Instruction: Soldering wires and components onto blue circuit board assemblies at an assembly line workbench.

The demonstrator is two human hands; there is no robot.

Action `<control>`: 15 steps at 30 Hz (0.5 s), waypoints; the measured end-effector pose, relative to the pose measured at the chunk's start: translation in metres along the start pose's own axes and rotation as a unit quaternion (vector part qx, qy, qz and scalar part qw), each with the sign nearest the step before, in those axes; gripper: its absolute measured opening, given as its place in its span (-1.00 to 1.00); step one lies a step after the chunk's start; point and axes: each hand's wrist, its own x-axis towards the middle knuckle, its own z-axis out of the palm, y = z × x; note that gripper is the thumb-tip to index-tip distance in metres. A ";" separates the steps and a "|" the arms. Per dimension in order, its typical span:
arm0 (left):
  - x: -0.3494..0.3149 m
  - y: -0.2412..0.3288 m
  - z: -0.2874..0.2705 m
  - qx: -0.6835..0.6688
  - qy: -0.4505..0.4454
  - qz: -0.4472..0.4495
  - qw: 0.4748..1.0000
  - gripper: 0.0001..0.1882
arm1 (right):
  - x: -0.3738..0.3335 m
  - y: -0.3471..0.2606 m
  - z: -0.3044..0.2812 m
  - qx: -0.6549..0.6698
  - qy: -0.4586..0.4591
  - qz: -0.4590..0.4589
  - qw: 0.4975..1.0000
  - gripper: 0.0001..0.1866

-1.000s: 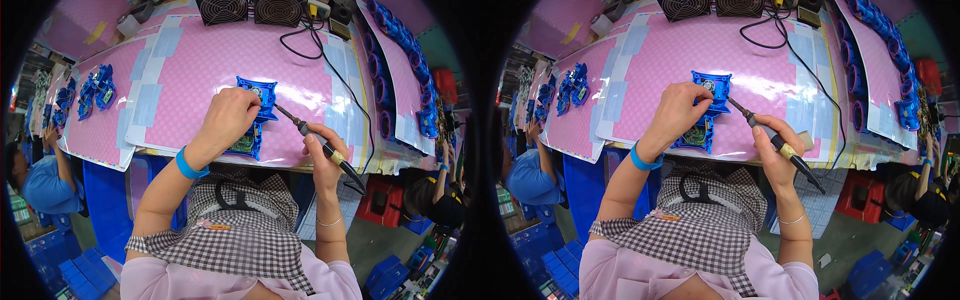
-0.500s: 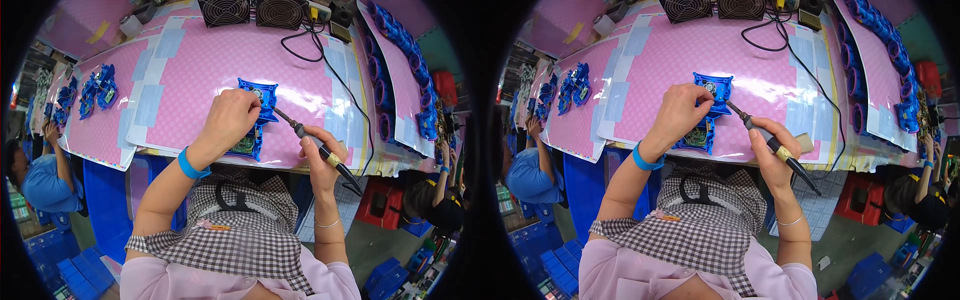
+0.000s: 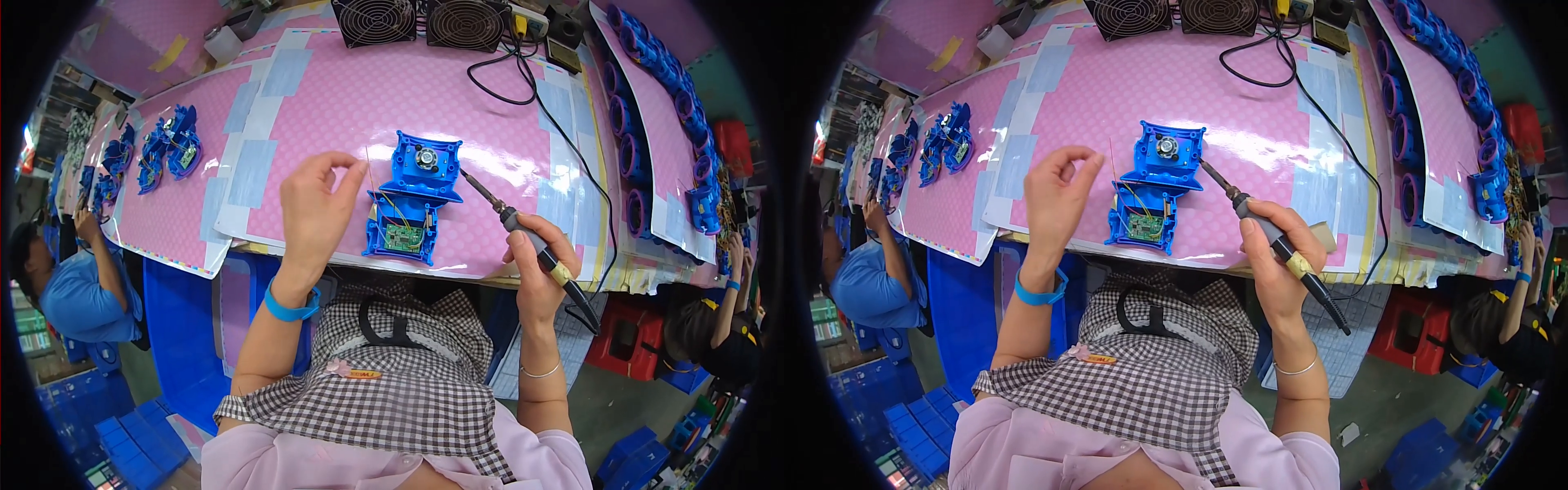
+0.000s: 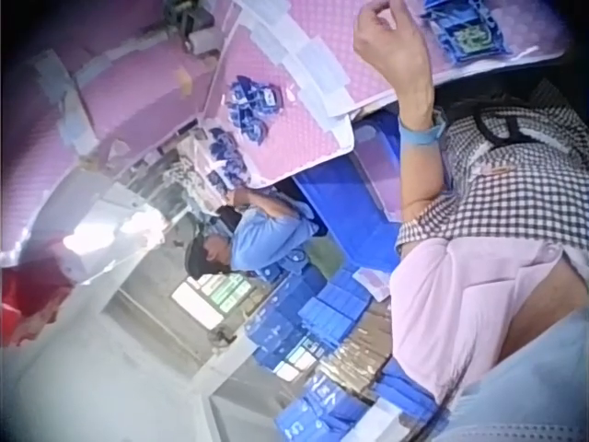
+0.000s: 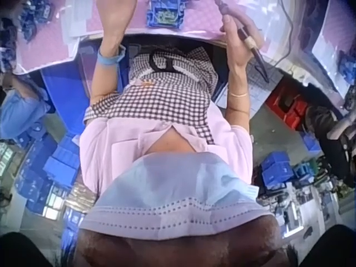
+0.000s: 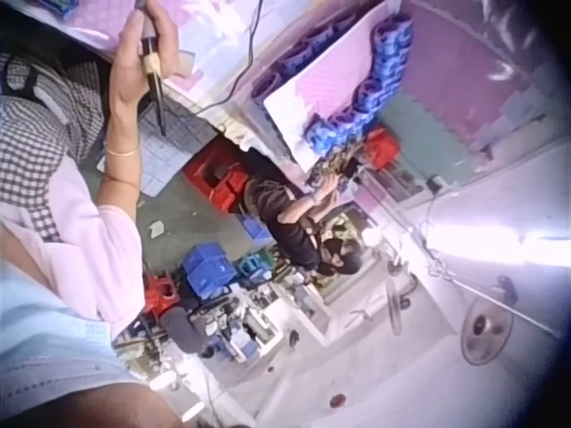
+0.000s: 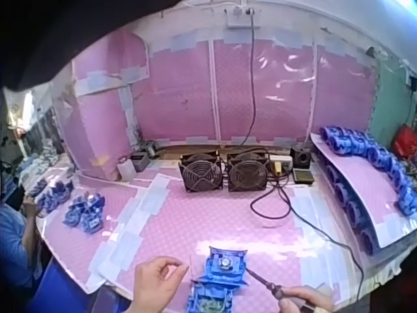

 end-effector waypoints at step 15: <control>-0.004 0.002 0.000 0.075 -0.018 0.020 0.997 -0.78 | 0.002 0.001 0.006 0.004 -0.032 -0.010 0.999 -0.79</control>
